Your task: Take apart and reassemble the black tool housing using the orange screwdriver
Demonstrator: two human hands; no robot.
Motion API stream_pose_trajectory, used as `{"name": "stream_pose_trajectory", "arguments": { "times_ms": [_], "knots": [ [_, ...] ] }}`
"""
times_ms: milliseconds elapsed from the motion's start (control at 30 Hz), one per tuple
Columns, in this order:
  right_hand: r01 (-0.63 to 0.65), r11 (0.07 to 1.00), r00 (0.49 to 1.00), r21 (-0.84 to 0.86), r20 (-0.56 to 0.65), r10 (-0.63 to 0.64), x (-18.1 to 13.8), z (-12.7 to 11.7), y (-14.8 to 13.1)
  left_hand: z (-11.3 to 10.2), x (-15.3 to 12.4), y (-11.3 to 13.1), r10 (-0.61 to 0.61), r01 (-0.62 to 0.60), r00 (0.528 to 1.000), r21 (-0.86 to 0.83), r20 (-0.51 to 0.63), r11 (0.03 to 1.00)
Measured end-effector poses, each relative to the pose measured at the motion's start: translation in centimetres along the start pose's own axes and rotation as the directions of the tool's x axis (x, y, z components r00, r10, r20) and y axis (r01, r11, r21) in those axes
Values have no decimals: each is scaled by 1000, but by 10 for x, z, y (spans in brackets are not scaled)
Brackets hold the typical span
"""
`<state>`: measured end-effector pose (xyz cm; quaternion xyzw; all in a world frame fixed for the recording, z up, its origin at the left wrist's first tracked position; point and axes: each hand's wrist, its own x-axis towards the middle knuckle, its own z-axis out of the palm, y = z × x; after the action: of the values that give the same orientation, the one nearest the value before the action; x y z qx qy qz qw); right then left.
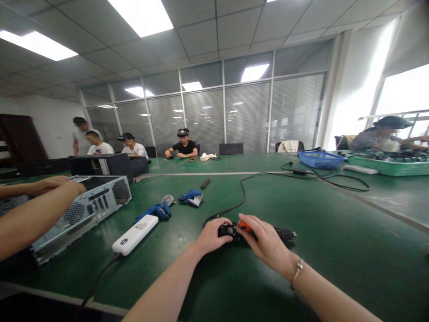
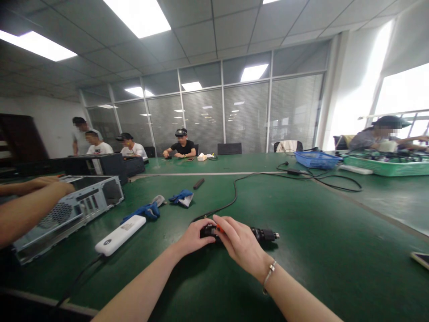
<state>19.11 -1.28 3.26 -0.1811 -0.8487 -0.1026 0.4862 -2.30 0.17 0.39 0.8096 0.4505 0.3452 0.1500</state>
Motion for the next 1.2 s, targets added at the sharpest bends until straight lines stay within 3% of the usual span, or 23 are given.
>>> {"name": "stream_pose_trajectory", "arguments": {
  "times_ms": [533,800,1000,1200],
  "knots": [
    [26,1000,1000,-15,3,-26,2,-1,-5,0,-1,0,3,-3,1000,-10,-2,1000],
    [-56,997,991,50,126,49,3,-2,-6,-1,-1,1,0,0,1000,-18,-3,1000],
    [-165,977,982,136,114,150,4,-1,-7,-1,0,2,-2,2,1000,-3,7,1000],
    [-145,979,989,147,42,140,9,-1,-10,0,0,1,7,-7,1000,11,-9,1000]
  ]
}}
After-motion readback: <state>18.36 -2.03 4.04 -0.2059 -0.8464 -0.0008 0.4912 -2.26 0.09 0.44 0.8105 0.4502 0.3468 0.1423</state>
